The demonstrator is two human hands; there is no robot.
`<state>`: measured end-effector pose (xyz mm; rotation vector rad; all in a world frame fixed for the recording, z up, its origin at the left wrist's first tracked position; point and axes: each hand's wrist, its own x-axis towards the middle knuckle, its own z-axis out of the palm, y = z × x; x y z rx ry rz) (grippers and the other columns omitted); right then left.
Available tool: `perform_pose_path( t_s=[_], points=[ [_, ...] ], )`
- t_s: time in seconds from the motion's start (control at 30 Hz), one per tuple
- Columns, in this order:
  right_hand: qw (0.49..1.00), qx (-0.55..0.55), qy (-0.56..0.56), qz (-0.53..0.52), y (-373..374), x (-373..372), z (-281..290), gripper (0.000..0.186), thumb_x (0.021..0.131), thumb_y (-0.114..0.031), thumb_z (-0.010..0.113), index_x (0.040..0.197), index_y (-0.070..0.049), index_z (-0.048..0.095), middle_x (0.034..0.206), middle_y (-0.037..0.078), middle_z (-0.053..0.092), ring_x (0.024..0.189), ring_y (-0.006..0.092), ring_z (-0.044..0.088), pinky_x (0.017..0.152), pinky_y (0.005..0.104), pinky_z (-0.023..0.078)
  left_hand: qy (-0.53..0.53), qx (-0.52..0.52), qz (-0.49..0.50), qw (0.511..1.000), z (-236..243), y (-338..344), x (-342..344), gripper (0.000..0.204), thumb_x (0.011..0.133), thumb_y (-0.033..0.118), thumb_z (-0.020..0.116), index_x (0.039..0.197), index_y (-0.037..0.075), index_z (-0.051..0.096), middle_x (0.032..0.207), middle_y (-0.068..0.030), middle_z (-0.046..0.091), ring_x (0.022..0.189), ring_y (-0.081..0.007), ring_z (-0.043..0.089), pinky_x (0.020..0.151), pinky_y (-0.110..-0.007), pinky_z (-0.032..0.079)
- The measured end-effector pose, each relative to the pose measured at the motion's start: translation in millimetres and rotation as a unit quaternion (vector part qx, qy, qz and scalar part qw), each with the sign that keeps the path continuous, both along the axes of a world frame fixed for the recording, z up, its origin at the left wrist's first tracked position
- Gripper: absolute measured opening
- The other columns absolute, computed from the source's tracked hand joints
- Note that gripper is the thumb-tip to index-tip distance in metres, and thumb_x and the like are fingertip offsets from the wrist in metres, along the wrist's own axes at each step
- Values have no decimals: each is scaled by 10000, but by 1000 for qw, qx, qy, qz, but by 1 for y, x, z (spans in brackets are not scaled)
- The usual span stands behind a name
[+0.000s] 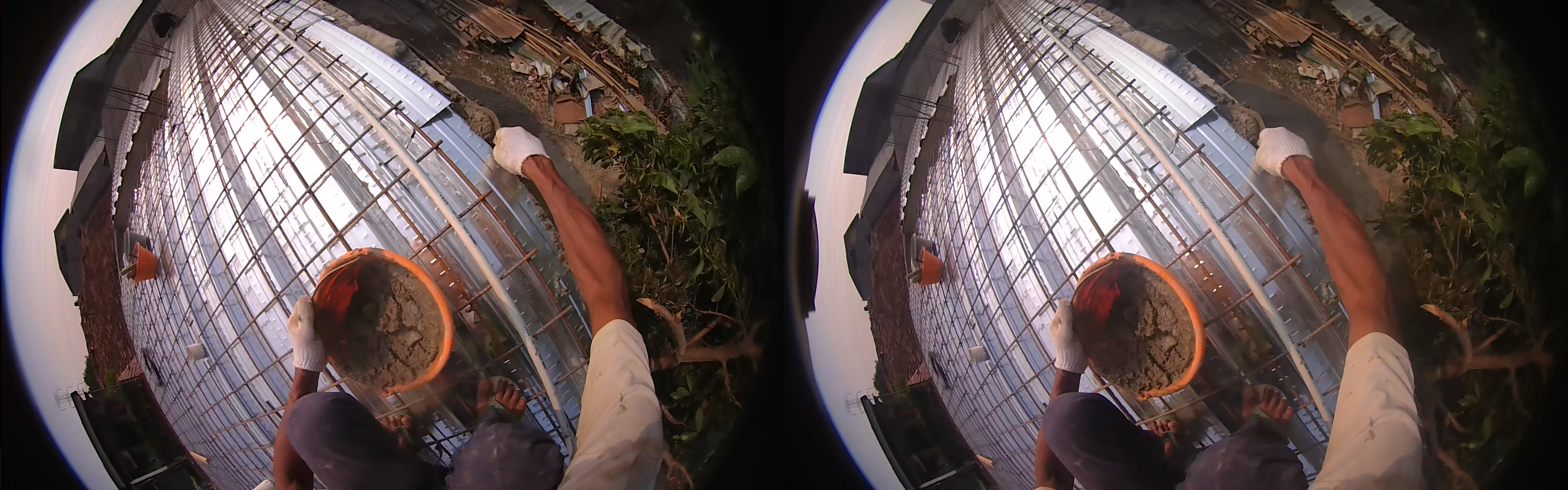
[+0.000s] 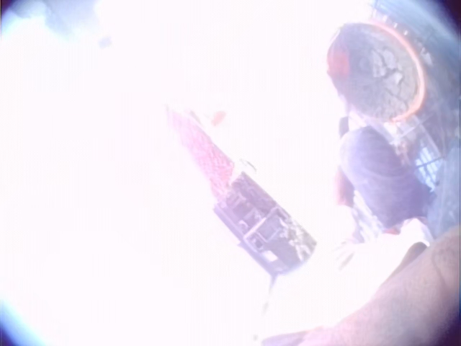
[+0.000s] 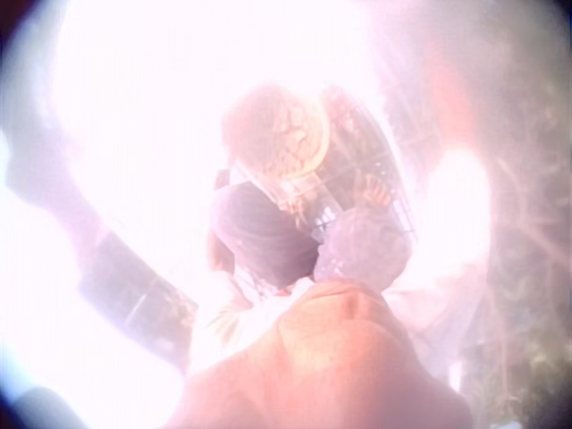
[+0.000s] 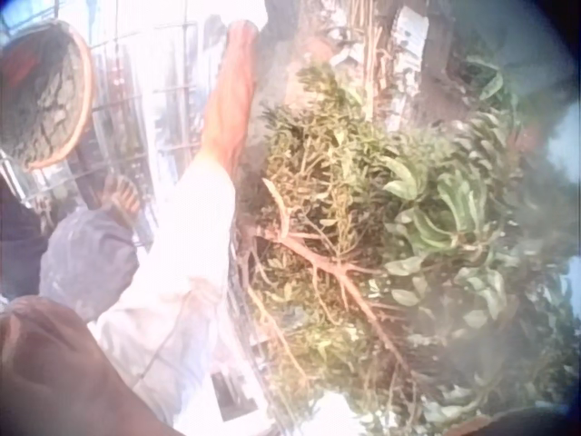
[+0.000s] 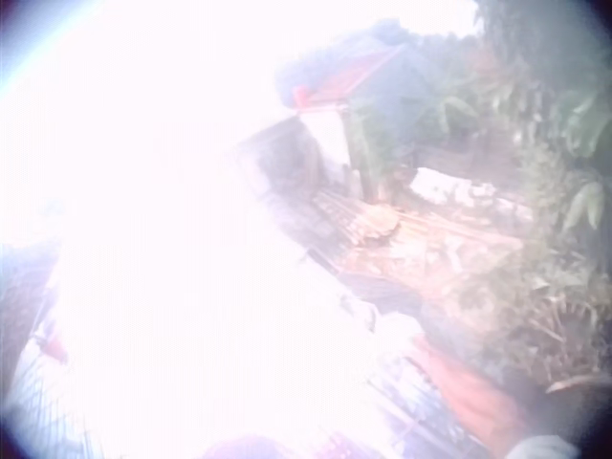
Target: The person applies mortar to the edge of a roof structure using a trowel. They scoop the mixture from a bucket and spread it onto the metal grid and corrugated sheets along the edge.
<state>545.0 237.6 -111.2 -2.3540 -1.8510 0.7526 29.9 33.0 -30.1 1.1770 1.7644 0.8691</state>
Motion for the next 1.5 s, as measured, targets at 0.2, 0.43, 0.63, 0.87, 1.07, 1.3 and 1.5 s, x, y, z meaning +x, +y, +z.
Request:
perform_pose_path(
  t_s=[0.2, 0.43, 0.63, 0.87, 1.07, 1.3, 1.5],
  points=[
    [997, 67, 17, -47, -10, 11, 0, 332, 936, -249, 568, 1144, -47, 730, 1141, 259, 727, 1092, 450, 692, 936, 528, 559, 8, 5, -18, 1000, 12, 1, 15, 414, 1114, 390, 492, 836, 82, 485, 817, 39, 405, 790, -90, 363, 693, -298, 373],
    [997, 63, 22, -40, -22, 10, 0, 339, 949, -258, 560, 1172, -60, 720, 1147, 255, 728, 1100, 446, 691, 939, 529, 558, -8, 7, -14, 1000, 3, -2, 2, 374, 1115, 409, 500, 892, 111, 535, 826, 62, 461, 768, -56, 407, 665, -262, 388],
    [986, 112, 65, -103, -28, 27, 15, 390, 986, -316, 564, 1236, -38, 676, 1219, 279, 691, 1149, 458, 656, 972, 529, 532, 4, 11, -15, 1000, 11, 2, 12, 415, 1115, 388, 485, 819, 99, 445, 813, 46, 375, 778, -87, 337, 681, -292, 352],
    [993, 30, 72, -87, -44, 60, 10, 484, 1017, -415, 537, 1207, 5, 685, 1204, 267, 703, 1147, 446, 664, 951, 503, 536, 16, -3, -8, 1000, 10, 1, 9, 416, 1115, 391, 483, 820, 99, 459, 804, 48, 376, 766, -87, 344, 676, -295, 356],
    [982, -153, 98, -47, -46, 45, 13, 440, 1044, -361, 519, 1044, 49, 680, 883, 248, 705, 757, 382, 700, 691, 506, 540, 22, 15, -25, 999, -1, -1, -4, 400, 1115, 443, 492, 908, 110, 571, 803, 59, 510, 734, -53, 456, 642, -261, 409],
    [915, -262, 273, -142, -130, 67, 45, 349, 1020, -310, 526, 844, -13, 569, 619, 89, 537, 467, 222, 534, 440, 443, 448, 23, -6, -14, 1000, 15, 1, 15, 404, 1123, 404, 475, 845, 111, 480, 833, 57, 405, 789, -77, 370, 694, -282, 376],
    [890, -184, 351, -224, -140, 99, 68, 374, 1024, -387, 561, 836, -64, 561, 613, 19, 531, 441, 151, 508, 417, 361, 411, -49, 7, 11, 999, 13, 2, 23, 415, 1119, 428, 483, 876, 95, 525, 839, 53, 422, 806, -79, 383, 721, -277, 390]
  ],
)
